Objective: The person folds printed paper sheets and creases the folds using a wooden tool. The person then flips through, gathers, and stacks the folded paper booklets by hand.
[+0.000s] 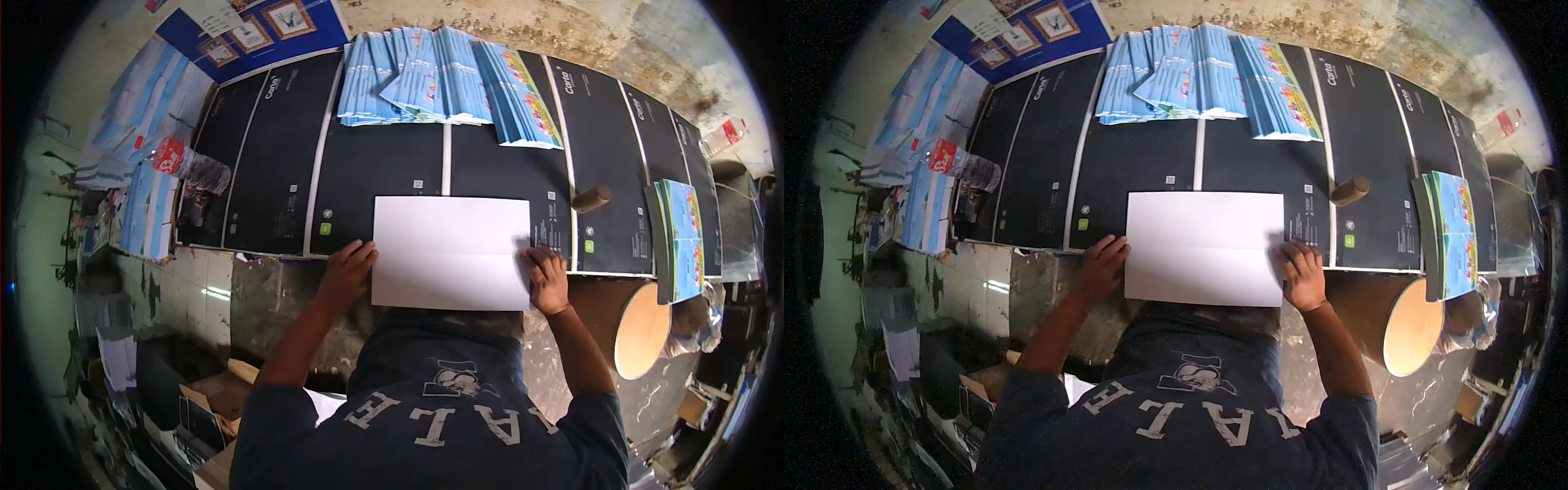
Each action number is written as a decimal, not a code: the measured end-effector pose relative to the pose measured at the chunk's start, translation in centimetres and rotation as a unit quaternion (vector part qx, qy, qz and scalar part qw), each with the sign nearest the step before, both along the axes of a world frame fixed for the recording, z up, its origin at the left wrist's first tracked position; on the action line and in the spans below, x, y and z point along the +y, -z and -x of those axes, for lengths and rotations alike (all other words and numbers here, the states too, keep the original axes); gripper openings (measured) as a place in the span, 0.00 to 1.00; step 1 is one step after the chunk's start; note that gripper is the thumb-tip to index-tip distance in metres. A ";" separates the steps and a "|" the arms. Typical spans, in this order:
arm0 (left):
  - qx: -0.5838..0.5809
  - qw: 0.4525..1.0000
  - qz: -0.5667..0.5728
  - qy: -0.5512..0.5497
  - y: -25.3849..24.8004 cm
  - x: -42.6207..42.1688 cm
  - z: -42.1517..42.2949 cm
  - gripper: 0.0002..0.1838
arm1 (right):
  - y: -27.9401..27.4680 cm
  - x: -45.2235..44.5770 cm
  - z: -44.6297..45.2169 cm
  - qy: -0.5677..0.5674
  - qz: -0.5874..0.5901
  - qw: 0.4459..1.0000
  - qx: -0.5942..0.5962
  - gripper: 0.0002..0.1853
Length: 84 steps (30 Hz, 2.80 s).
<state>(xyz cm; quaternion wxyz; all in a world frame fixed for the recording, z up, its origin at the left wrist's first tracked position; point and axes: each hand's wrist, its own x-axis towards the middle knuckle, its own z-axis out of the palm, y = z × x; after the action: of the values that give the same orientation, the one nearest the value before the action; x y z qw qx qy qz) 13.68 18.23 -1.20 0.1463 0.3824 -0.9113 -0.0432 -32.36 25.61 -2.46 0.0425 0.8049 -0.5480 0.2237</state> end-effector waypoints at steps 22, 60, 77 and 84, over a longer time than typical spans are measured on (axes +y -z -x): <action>0.062 0.996 0.054 -0.034 1.5 -0.4 0.9 0.28 | -0.8 0.3 0.0 0.024 -0.016 1.000 -0.012 0.23; -0.182 0.873 -0.345 -0.293 -6.2 -9.6 6.9 0.43 | -7.7 -10.4 -0.2 0.224 -0.528 0.815 -0.084 0.52; -0.306 0.800 0.029 0.515 -9.2 -17.9 17.7 0.43 | -8.9 -11.5 0.2 0.235 -0.607 0.746 -0.142 0.48; -0.319 0.781 -0.117 0.524 -7.9 -19.2 19.2 0.43 | -9.1 -12.5 0.2 0.233 -0.615 0.744 -0.115 0.46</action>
<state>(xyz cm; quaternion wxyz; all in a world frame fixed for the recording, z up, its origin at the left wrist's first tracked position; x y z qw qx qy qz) -5.51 -0.95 6.71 -0.2439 -0.1484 -0.9537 -0.0946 -32.61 13.14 6.63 -0.4744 0.4718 -0.7379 -0.0885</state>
